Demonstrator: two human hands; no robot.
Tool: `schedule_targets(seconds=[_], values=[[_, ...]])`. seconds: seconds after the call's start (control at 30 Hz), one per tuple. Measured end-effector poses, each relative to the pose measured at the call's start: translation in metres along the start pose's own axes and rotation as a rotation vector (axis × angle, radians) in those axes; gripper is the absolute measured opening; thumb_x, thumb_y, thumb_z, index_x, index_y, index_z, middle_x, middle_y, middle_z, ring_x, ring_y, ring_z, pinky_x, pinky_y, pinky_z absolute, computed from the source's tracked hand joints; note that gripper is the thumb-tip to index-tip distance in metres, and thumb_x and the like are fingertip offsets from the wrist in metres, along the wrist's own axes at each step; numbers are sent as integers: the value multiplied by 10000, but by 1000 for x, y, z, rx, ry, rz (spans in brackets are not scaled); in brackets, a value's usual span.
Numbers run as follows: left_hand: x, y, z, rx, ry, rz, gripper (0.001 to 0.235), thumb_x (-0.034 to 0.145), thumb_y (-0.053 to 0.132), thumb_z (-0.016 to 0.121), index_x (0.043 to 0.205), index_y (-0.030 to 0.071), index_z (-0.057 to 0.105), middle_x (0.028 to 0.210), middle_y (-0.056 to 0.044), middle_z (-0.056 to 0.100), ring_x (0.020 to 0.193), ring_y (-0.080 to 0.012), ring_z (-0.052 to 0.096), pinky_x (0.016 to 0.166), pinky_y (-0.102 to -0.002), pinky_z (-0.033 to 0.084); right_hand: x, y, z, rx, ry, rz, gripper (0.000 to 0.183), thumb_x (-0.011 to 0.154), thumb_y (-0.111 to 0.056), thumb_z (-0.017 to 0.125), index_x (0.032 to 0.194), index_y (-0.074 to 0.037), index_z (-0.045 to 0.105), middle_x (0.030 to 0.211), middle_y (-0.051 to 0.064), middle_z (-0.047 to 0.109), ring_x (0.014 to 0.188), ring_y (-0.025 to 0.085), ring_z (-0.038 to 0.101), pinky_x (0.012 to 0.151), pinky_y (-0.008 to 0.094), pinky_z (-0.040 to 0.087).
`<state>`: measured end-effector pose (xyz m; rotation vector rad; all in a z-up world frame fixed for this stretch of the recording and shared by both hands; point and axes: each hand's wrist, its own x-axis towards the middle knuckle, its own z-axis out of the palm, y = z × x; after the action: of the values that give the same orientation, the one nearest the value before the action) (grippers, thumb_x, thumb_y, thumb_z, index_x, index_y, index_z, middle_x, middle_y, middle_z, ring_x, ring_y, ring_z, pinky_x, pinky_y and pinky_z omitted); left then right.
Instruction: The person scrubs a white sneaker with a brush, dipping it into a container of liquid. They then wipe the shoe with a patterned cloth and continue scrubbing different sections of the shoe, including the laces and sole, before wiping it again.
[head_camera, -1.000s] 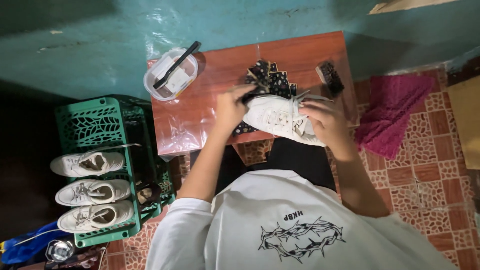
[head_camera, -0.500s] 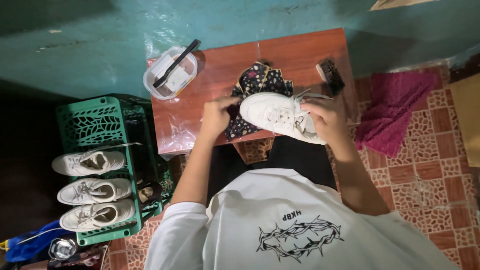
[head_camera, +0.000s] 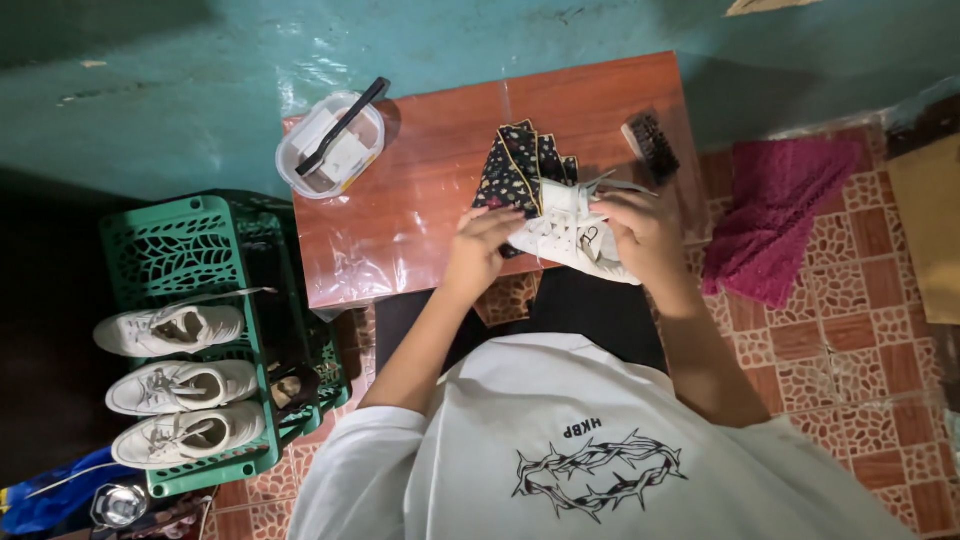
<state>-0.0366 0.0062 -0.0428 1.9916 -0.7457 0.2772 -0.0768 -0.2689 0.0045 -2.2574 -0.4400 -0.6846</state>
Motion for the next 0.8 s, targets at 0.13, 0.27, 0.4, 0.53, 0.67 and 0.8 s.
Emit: schedule_targets(seconds=[0.13, 0.27, 0.4, 0.53, 0.67, 0.8], values=[[13, 16, -8, -471, 294, -246, 466, 931, -178, 440, 1175, 58, 759, 1170, -140, 757, 1235, -253, 630, 1136, -388, 424, 0, -1, 3, 27, 14, 31, 276, 912, 69, 671, 1061, -111, 818, 1041, 122, 771, 944, 333, 723, 863, 435, 571], [-4, 0, 6, -260, 92, -16, 460, 1013, 21, 382, 1426, 51, 582, 1351, -145, 662, 1348, -267, 558, 1196, -417, 336, -3, 1, 5, 35, 1, 89, 260, 918, 58, 672, 1064, -105, 812, 1059, 125, 768, 982, 341, 716, 888, 437, 563], [-22, -53, 20, 146, -49, 220, 874, 912, 698, 229, 1422, 84, 586, 1307, -82, 692, 1270, -180, 624, 1186, -317, 327, -4, 0, 1, 21, -17, 106, 257, 925, 43, 668, 1069, -115, 810, 1067, 114, 769, 988, 335, 715, 902, 437, 560], [-5, -28, -4, 208, 61, 164, 534, 1088, 393, 312, 1400, 90, 622, 1239, -82, 715, 1195, -225, 663, 1071, -356, 451, -2, -7, -1, 34, -7, 154, 285, 916, 56, 658, 1081, -116, 813, 1063, 110, 772, 988, 332, 718, 906, 434, 559], [4, 18, -8, -14, 248, -107, 491, 935, -99, 493, 1346, 110, 663, 1154, -89, 765, 1125, -280, 694, 1054, -368, 505, -5, -5, 3, 37, -2, 195, 275, 932, 51, 659, 1089, -106, 822, 1033, 117, 770, 970, 331, 714, 909, 421, 562], [-16, -22, 13, 187, 23, 199, 370, 957, 65, 502, 1241, 132, 730, 1157, -33, 757, 1129, -184, 693, 1083, -340, 476, -13, 7, 5, -30, -36, 253, 292, 909, 37, 685, 1090, -144, 827, 1023, 116, 772, 966, 335, 715, 901, 426, 566]])
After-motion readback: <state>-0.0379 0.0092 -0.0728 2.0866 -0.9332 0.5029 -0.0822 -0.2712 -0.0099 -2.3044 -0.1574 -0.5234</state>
